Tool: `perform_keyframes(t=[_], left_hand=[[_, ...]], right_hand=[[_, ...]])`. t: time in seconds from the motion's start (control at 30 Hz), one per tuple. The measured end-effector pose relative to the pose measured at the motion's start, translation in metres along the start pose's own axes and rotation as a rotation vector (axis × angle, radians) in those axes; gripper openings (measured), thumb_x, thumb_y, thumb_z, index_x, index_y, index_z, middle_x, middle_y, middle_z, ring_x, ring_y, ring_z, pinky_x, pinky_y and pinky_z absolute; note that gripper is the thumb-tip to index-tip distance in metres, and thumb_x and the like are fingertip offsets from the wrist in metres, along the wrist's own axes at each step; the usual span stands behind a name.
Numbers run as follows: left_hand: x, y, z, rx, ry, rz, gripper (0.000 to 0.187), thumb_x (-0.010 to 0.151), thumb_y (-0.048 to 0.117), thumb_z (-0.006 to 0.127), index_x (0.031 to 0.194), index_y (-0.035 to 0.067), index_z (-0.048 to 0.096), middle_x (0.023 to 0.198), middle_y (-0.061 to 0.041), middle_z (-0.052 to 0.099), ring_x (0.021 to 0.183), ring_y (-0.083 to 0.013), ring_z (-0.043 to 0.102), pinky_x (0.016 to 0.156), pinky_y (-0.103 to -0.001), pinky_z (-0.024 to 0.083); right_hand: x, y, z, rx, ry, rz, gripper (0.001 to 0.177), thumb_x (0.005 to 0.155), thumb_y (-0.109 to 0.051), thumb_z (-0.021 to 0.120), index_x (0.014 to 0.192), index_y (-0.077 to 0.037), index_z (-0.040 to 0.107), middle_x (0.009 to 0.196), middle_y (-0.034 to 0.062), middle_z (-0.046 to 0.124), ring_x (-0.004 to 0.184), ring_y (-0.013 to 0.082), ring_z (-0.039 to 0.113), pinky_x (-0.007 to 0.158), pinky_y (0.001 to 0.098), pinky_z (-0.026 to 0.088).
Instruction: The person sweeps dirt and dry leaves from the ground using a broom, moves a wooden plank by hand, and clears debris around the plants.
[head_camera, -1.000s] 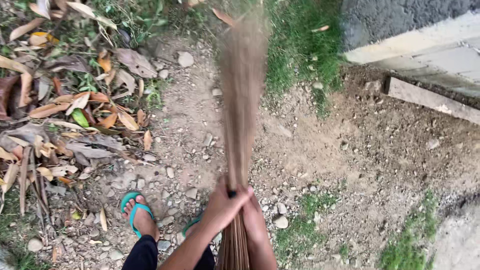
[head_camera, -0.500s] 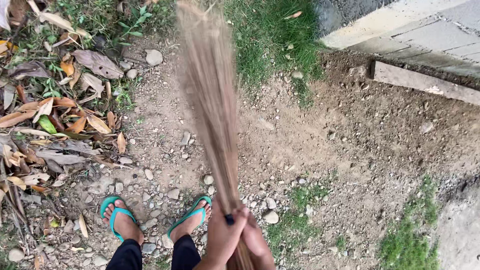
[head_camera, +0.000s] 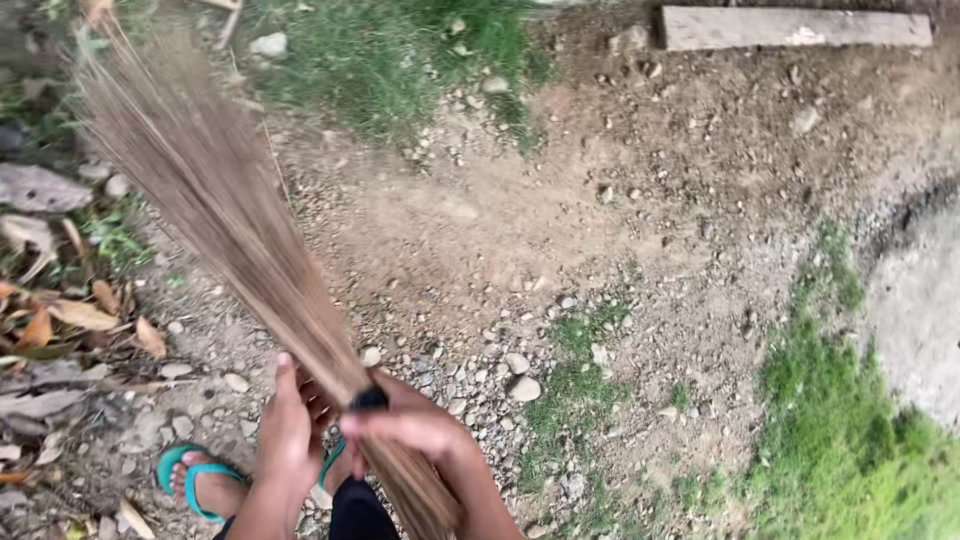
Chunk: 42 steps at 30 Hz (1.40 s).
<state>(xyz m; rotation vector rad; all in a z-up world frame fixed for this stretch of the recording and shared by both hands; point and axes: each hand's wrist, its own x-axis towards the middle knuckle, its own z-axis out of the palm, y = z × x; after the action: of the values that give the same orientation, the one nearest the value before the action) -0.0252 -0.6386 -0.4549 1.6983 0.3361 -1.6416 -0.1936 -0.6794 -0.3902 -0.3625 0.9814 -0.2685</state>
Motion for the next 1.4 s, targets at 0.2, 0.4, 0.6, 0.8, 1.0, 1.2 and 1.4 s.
perform_keyframes(t=[0.2, 0.4, 0.6, 0.8, 1.0, 1.2, 1.4], left_hand=[[-0.009, -0.016, 0.027, 0.223, -0.129, -0.074, 0.064, 0.102, 0.051, 0.042, 0.135, -0.001, 0.059, 0.125, -0.016, 0.071, 0.112, -0.0247, 0.069, 0.097, -0.038, 0.052], [-0.001, -0.034, 0.022, 0.287, -0.163, -0.036, 0.055, 0.099, 0.042, 0.054, 0.133, -0.001, 0.061, 0.124, -0.019, 0.072, 0.110, -0.0288, 0.070, 0.095, -0.042, 0.053], [0.006, -0.057, 0.018, 0.257, -0.170, -0.091, 0.051, 0.098, 0.043, 0.056, 0.128, 0.003, 0.065, 0.120, -0.014, 0.074, 0.108, -0.0262, 0.072, 0.094, -0.040, 0.052], [0.007, -0.047, 0.020, 0.207, -0.170, -0.044, 0.049, 0.095, 0.041, 0.061, 0.123, 0.002, 0.067, 0.115, -0.016, 0.075, 0.101, -0.0266, 0.073, 0.090, -0.040, 0.058], [-0.011, -0.002, 0.026, 0.316, -0.164, -0.102, 0.050, 0.093, 0.049, 0.059, 0.122, 0.009, 0.067, 0.110, -0.002, 0.073, 0.099, -0.0154, 0.069, 0.083, -0.033, 0.056], [-0.035, 0.074, 0.077, -0.017, -0.401, -0.092, 0.053, 0.090, 0.061, 0.059, 0.106, 0.010, 0.064, 0.071, -0.001, 0.057, 0.057, -0.0175, 0.051, 0.050, -0.036, 0.036], [0.071, 0.204, 0.097, 0.409, -0.670, -0.015, 0.052, 0.090, 0.053, 0.066, 0.107, 0.004, 0.075, 0.098, -0.010, 0.075, 0.088, -0.0194, 0.069, 0.081, -0.034, 0.054]], right_hand=[[-0.106, 0.038, -0.122, 0.281, 0.605, -0.066, 0.054, 0.084, -0.025, 0.074, 0.126, -0.002, 0.049, 0.083, 0.0142, 0.067, 0.065, 0.0242, 0.069, 0.059, 0.0381, 0.062], [-0.133, 0.080, -0.257, 0.528, 0.954, 0.028, 0.050, 0.092, -0.038, 0.067, 0.120, 0.002, 0.055, 0.083, 0.0124, 0.066, 0.061, 0.0232, 0.062, 0.057, 0.0370, 0.057], [-0.204, 0.094, -0.232, -0.149, 0.419, 0.002, 0.054, 0.098, -0.046, 0.068, 0.107, 0.007, 0.063, 0.078, 0.0127, 0.070, 0.062, 0.0222, 0.069, 0.057, 0.0332, 0.062], [-0.103, 0.022, -0.183, 0.263, 0.761, -0.169, 0.039, 0.090, -0.031, 0.073, 0.111, -0.003, 0.059, 0.077, 0.0096, 0.065, 0.062, 0.0205, 0.063, 0.052, 0.0343, 0.054], [0.022, -0.040, -0.040, 0.103, 0.378, -0.027, 0.038, 0.096, -0.031, 0.066, 0.118, -0.003, 0.056, 0.080, 0.0093, 0.066, 0.061, 0.0201, 0.064, 0.055, 0.0355, 0.058], [0.019, -0.102, 0.023, -0.085, 0.163, -0.033, 0.049, 0.095, -0.035, 0.065, 0.133, -0.005, 0.054, 0.087, 0.0140, 0.070, 0.061, 0.0231, 0.068, 0.052, 0.0364, 0.058], [0.169, -0.131, 0.050, 0.079, 0.667, -0.233, 0.034, 0.098, -0.029, 0.057, 0.120, -0.003, 0.062, 0.098, 0.0135, 0.070, 0.081, 0.0233, 0.069, 0.067, 0.0395, 0.059]])
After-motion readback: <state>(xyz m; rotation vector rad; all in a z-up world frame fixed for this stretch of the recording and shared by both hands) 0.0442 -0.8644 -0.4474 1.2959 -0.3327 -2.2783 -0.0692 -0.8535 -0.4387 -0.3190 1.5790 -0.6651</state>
